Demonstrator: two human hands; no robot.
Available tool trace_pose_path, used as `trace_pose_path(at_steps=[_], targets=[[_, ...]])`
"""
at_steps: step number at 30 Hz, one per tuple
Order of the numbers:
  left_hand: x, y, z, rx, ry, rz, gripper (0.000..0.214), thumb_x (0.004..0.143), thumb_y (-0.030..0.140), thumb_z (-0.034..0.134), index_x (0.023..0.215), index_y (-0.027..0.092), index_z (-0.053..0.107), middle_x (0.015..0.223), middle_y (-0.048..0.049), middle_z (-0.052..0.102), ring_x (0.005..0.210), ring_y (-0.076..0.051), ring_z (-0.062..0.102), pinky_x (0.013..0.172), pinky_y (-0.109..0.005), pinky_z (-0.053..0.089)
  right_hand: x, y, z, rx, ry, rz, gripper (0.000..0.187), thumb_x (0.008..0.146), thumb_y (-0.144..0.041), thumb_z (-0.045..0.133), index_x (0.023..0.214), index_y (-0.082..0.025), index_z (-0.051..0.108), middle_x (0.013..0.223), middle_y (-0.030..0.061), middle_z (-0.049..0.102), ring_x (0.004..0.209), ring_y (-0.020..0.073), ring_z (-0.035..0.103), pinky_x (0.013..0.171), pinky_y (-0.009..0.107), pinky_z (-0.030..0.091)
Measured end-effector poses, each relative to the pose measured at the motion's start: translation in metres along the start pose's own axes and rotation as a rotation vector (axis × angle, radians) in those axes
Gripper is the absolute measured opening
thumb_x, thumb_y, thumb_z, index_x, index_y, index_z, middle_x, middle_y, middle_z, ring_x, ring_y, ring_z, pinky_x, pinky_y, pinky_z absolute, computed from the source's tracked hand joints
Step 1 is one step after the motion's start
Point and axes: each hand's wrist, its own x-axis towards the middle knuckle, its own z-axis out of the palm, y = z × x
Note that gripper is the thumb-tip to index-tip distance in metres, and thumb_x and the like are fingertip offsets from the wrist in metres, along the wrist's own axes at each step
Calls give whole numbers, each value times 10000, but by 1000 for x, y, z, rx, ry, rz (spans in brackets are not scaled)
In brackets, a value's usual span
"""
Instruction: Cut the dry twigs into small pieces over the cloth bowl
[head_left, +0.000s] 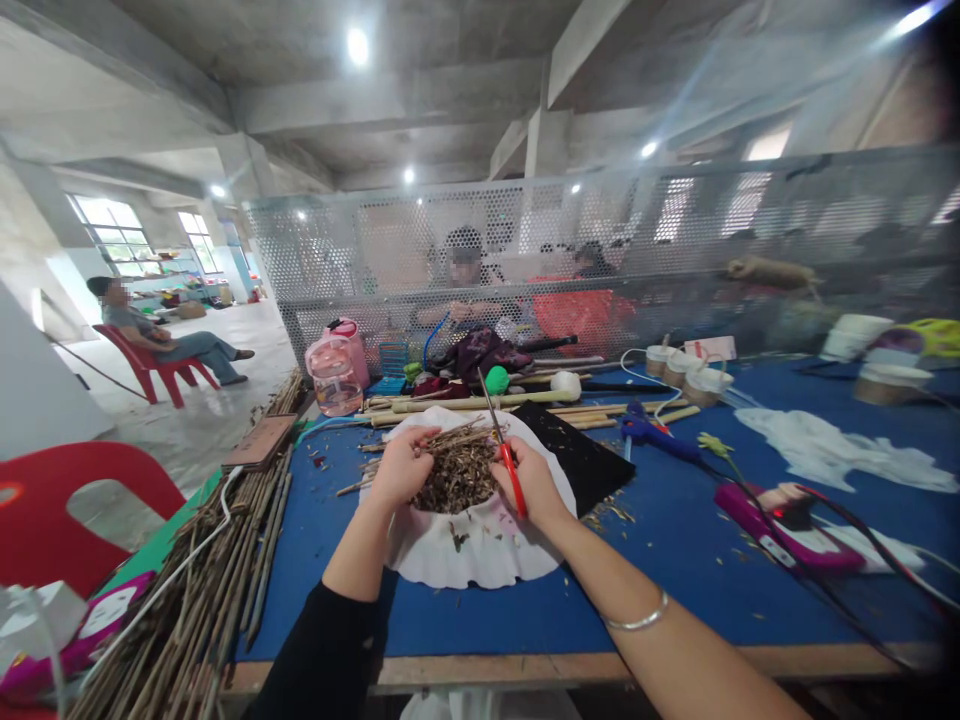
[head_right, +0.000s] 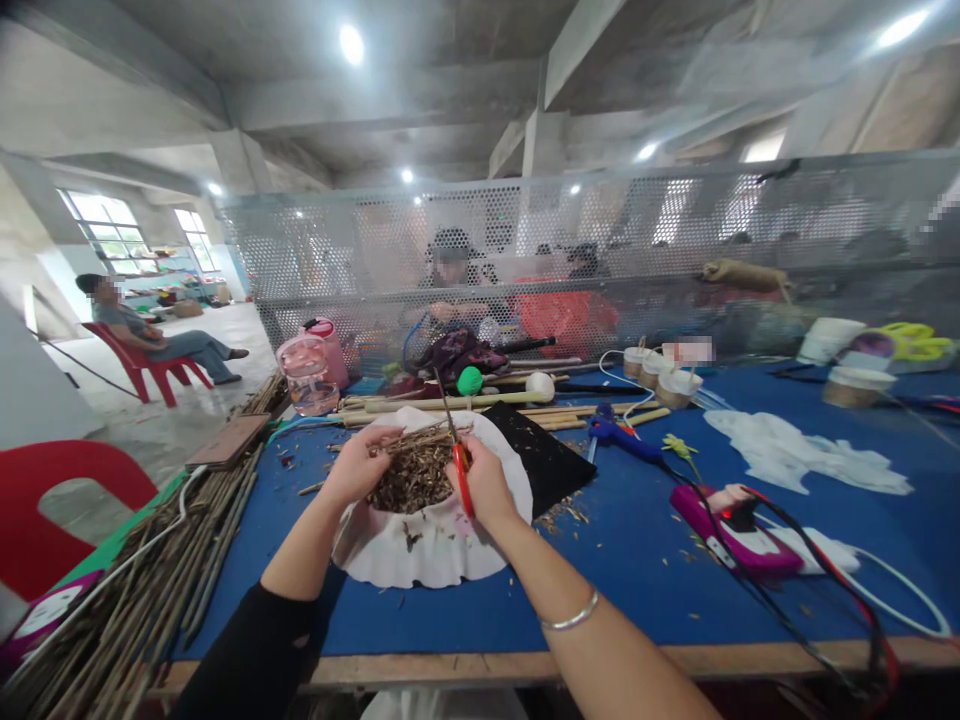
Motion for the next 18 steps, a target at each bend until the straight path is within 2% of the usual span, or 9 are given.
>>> trace_pose_path(at_steps=[2, 6, 9, 15, 18], targets=[[-2, -6, -5, 150, 16, -57, 367, 691, 76, 499, 1004, 161, 670, 1035, -79, 649, 942, -174, 577, 871, -275, 419, 2, 1, -3, -18, 29, -6, 62, 647, -229, 499, 684, -193, 465, 580, -46, 473, 543, 113, 426, 544, 224, 344], [-6, -23, -7, 364, -84, -134, 298, 697, 161, 565, 963, 208, 690, 1041, -79, 654, 961, -219, 582, 851, -299, 426, 6, 8, -8, -64, 117, -7, 64, 645, -238, 504, 670, -196, 463, 578, -42, 474, 538, 116, 418, 534, 230, 339], [-6, -29, -4, 401, -21, -148, 265, 742, 172, 524, 941, 204, 697, 987, -87, 672, 938, -223, 591, 826, -302, 431, 9, 16, -10, -65, 152, -11, 73, 650, -253, 507, 673, -196, 469, 557, -39, 475, 516, 117, 414, 517, 236, 336], [-5, -28, -2, 297, 124, -24, 271, 780, 152, 487, 960, 180, 688, 961, -74, 682, 913, -197, 594, 842, -294, 427, 12, 28, -11, -64, 205, 2, 70, 652, -257, 510, 674, -196, 483, 543, -39, 499, 502, 116, 432, 517, 235, 345], [-7, -25, 0, 299, 175, 60, 236, 772, 161, 512, 911, 195, 699, 951, -62, 672, 914, -191, 577, 850, -297, 424, 13, 32, -9, -28, 225, 2, 105, 664, -294, 523, 673, -197, 484, 535, -37, 506, 500, 120, 445, 503, 232, 345]])
